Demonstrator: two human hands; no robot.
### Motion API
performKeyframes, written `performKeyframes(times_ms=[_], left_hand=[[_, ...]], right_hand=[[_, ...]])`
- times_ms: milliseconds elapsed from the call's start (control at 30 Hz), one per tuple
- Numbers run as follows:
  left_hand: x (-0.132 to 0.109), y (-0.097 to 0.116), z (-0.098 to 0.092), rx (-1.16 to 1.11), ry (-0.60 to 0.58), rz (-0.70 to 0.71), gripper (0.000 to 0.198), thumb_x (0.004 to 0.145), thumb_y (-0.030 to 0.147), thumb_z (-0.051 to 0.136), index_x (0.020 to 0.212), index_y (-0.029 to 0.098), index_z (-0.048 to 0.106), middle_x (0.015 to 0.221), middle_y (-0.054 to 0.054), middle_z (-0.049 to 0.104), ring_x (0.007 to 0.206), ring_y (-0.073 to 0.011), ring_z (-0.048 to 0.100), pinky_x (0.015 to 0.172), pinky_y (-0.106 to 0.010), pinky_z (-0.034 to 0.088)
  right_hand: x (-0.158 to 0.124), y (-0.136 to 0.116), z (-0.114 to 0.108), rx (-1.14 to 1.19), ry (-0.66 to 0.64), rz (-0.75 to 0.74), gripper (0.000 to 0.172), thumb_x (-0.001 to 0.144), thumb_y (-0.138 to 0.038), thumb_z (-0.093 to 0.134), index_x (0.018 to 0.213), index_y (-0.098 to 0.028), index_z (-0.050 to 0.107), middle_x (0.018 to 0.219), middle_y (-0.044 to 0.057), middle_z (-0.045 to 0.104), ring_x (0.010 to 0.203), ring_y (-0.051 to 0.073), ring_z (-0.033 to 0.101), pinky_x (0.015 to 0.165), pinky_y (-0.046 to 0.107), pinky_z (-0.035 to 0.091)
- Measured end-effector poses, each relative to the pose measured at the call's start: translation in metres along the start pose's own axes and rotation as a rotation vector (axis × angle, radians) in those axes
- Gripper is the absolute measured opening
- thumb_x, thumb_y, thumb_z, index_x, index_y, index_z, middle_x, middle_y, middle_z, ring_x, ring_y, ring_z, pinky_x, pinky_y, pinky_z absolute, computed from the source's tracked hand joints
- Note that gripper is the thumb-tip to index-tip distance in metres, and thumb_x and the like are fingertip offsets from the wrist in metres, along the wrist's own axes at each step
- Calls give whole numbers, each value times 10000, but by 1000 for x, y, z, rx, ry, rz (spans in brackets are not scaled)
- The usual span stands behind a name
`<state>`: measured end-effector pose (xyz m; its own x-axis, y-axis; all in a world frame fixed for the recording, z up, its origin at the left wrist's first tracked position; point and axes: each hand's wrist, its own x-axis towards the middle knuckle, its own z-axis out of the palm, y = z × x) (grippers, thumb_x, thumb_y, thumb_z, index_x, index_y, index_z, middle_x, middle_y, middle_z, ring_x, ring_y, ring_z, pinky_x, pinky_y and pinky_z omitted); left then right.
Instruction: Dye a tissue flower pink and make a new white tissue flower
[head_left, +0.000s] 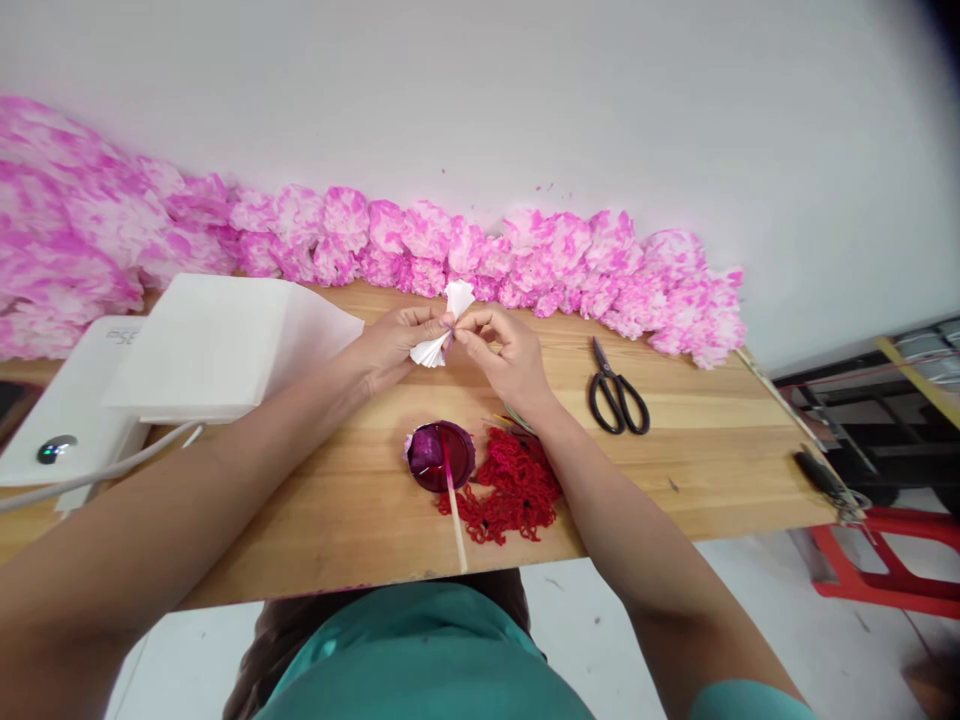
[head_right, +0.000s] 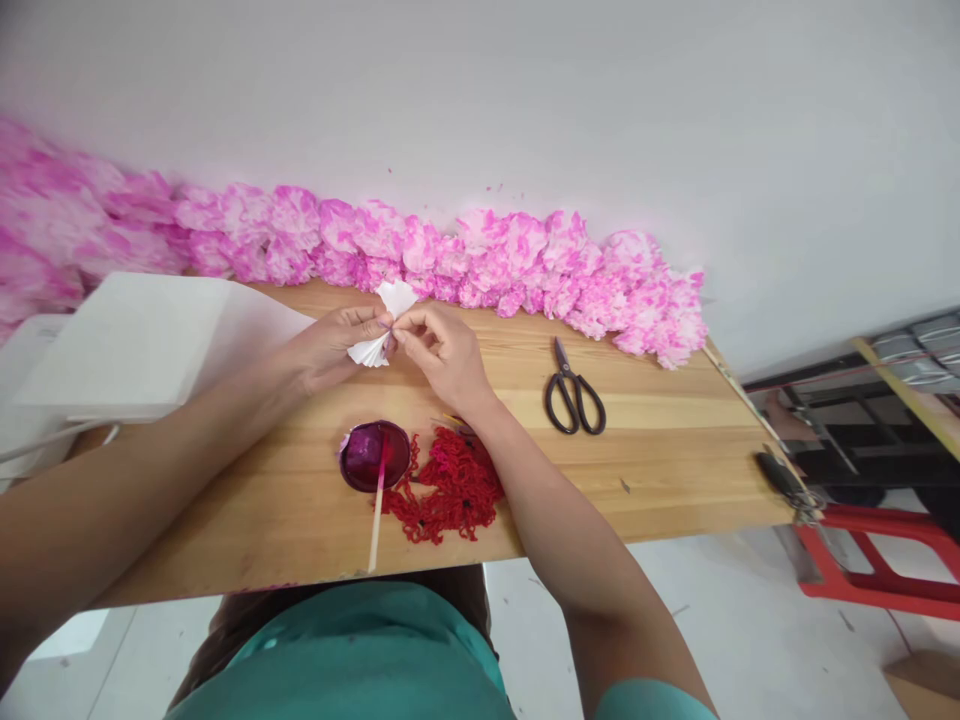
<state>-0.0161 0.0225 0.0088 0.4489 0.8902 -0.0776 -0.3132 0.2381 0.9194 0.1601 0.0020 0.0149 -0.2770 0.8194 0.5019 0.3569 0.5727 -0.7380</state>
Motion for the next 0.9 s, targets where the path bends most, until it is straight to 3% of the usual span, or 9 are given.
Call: performKeyframes(times_ms=[233,467,633,900], left_hand=[[-1,1,-2,32,-32,22,397,713,501,848,632,166,649,617,-11,598,561,-116,494,592,-291,380],[0,0,-3,27,-29,10,369,724,473,843,655,170,644,620,-7,596,562,-119,507,600,-296,386],[0,-1,-2,27,-3,-4,375,687,465,871,658,166,648,620,-5,599,557,-109,494,572,-276,372],[0,2,1,-23,15,-26,368,668,434,892,644,164,644,612,0,597,554,-105,491,572,-271,381]], right_hand=[[2,0,-3,-10,15,78,112,918,-321,616,883,-221,650,897,8,714,808,146,620,736,294,476],[1,2,-1,-20,-4,29,59,902,-296,665,931,-249,685,881,5,719,839,162,645,750,307,496],[0,1,0,-34,-32,11,185,932,-380,640,817,-235,648,826,5,715,805,161,629,746,308,484],[-1,4,-1,-66,-45,23,235,952,-429,598,840,-225,635,851,7,692,790,148,600,738,293,455]])
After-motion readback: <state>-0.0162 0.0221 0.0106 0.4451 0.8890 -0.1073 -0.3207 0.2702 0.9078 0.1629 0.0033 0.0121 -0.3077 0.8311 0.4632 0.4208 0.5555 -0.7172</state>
